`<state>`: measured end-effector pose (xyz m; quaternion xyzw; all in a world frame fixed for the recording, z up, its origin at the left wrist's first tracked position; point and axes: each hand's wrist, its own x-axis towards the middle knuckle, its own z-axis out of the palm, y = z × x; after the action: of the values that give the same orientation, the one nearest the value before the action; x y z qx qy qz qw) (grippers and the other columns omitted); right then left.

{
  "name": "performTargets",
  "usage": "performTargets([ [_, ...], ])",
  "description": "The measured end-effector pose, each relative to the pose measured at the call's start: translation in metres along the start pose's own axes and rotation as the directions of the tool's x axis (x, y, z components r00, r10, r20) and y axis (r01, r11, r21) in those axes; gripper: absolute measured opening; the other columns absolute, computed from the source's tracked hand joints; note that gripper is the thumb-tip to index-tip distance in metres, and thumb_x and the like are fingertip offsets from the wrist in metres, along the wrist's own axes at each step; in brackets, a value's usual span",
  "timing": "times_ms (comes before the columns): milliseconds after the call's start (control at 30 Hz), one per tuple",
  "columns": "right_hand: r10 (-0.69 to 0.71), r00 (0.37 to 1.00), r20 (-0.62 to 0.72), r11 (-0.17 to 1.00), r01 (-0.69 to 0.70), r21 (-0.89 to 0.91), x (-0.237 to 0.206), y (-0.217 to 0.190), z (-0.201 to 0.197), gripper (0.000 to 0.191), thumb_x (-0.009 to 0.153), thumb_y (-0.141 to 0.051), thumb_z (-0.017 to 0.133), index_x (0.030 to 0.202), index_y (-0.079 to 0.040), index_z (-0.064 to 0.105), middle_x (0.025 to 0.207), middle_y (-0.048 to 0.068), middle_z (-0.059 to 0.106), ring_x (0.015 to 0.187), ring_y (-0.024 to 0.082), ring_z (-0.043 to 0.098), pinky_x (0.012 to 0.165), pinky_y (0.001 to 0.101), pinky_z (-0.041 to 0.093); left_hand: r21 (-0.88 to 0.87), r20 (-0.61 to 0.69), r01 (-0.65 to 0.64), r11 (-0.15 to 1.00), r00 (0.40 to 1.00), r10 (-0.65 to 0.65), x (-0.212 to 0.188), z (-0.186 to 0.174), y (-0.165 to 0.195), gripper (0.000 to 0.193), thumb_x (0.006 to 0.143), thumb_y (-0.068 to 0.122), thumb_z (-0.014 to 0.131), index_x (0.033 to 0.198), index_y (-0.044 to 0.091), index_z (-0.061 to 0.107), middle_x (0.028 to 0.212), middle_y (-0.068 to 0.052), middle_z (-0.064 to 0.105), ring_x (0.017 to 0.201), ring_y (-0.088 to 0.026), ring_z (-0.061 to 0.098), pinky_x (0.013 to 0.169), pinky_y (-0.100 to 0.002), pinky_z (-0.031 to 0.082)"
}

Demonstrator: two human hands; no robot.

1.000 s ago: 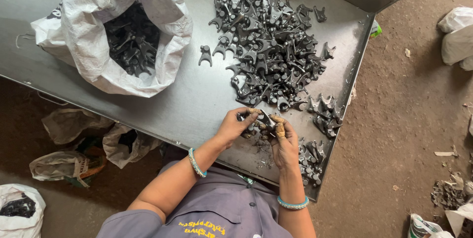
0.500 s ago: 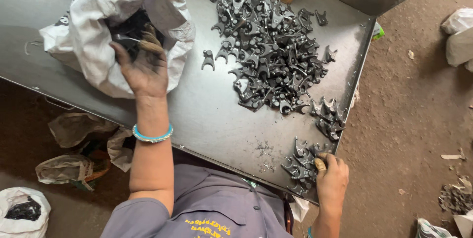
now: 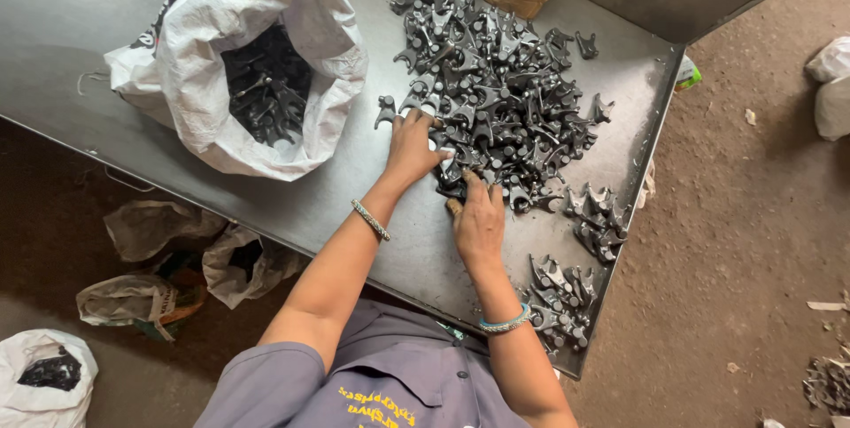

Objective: The person repeatedly picks small dark metal parts from a pile on a metal table, inspects them by hand, and places them into a white sack. The person handles the parts one at a time, turning them over and occasionally separating small pieces before depositing them into the sack.

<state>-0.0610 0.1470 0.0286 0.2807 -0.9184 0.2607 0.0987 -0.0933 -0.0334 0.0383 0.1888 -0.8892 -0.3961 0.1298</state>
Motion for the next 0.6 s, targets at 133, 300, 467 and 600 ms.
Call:
performTargets([
  [133,0.129,0.983,0.13,0.99,-0.136,0.042,-0.01,-0.002,-0.012,0.052,0.078,-0.018,0.085,0.125,-0.008,0.064,0.106,0.012,0.071,0.102,0.034,0.059,0.09,0.0424,0.048,-0.021,0.067,0.008,1.0,0.998,-0.007,-0.004,-0.005,-0.008,0.064,0.056,0.023,0.098,0.114,0.015,0.075,0.123,-0.012,0.059,0.118,-0.038,0.053,0.102,-0.045,0.047],
  [300,0.249,0.942,0.224,0.952,-0.28,0.121,-0.052,0.007,-0.046,0.063,0.07,-0.021,0.089,0.125,-0.006,0.062,0.102,0.013,0.069,0.1,0.033,0.059,0.087,0.0425,0.049,-0.095,0.048,-0.032,0.995,0.998,0.037,-0.025,-0.01,-0.009,0.064,0.061,0.023,0.094,0.122,0.017,0.073,0.12,-0.012,0.058,0.111,-0.034,0.057,0.097,-0.043,0.05],
  [467,0.149,0.976,0.161,0.979,-0.169,0.117,-0.083,0.024,-0.048,0.053,0.071,-0.01,0.085,0.119,-0.006,0.064,0.107,0.015,0.068,0.101,0.033,0.061,0.089,0.041,0.051,-0.022,-0.251,-0.134,0.991,0.96,0.125,-0.075,-0.004,0.001,0.039,0.079,0.016,0.089,0.115,0.014,0.073,0.123,-0.011,0.063,0.104,-0.034,0.059,0.094,-0.043,0.05],
  [600,0.474,0.825,0.306,0.77,-0.558,0.311,-0.093,0.043,-0.032,0.044,0.076,-0.016,0.09,0.11,-0.004,0.065,0.096,0.008,0.075,0.083,0.023,0.07,0.078,0.0349,0.056,-0.215,-0.149,-0.179,0.96,0.977,0.149,-0.116,0.008,0.007,0.033,0.082,0.011,0.085,0.114,0.017,0.077,0.108,-0.005,0.07,0.096,-0.026,0.065,0.085,-0.038,0.055],
])
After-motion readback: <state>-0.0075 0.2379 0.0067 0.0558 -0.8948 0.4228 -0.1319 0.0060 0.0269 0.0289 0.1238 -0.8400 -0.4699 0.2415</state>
